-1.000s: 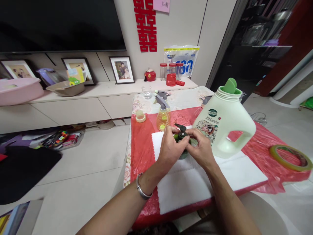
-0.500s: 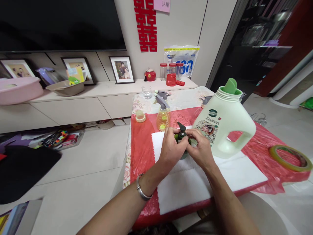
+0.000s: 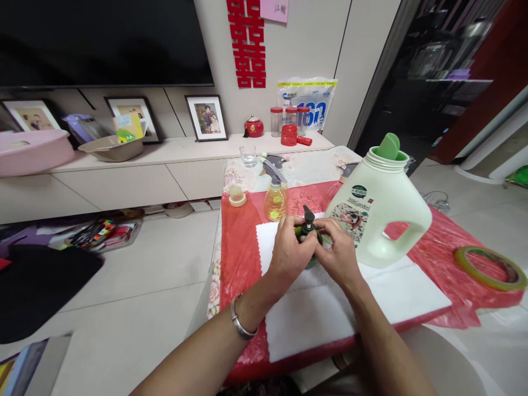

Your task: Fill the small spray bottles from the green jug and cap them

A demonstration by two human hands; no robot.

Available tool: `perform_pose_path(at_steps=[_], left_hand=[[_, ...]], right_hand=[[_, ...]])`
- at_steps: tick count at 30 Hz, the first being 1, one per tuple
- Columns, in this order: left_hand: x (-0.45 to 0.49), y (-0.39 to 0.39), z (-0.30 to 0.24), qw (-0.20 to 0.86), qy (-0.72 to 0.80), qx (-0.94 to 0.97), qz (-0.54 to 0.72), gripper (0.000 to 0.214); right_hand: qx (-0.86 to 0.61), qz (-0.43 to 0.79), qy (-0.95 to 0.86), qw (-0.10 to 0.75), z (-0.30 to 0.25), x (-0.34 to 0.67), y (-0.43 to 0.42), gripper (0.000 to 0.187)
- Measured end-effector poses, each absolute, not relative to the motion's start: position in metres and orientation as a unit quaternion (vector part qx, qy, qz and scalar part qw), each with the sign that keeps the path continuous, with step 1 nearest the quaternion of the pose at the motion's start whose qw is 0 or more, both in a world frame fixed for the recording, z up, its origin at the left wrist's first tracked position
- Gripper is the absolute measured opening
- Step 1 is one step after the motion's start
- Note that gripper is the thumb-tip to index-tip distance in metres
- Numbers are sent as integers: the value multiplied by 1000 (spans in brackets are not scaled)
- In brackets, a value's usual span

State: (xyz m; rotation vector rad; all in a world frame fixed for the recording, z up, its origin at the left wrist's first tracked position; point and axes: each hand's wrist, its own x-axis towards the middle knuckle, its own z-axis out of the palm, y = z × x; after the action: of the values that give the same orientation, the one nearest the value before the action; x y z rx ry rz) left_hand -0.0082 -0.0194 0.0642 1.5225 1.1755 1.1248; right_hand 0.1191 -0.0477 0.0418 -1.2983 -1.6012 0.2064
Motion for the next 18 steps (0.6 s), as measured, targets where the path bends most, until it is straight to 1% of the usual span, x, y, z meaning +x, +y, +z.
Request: perform_pose_path(at_steps=[5, 9, 14, 18], left_hand=[[-15, -20, 60, 472, 441, 610, 459, 24], [-24, -19, 53, 497, 428, 593, 467, 24], [-33, -19, 44, 494, 420, 609, 457, 34], [-35, -19, 35, 495, 413, 615, 454, 34]], right_hand=[[-538, 71, -665, 513, 40, 120, -46, 20], [-534, 63, -669, 514, 41, 120, -47, 25], [-526, 47, -677, 514, 42, 118, -48, 25], [-530, 18, -677, 511, 44, 115, -47, 28]])
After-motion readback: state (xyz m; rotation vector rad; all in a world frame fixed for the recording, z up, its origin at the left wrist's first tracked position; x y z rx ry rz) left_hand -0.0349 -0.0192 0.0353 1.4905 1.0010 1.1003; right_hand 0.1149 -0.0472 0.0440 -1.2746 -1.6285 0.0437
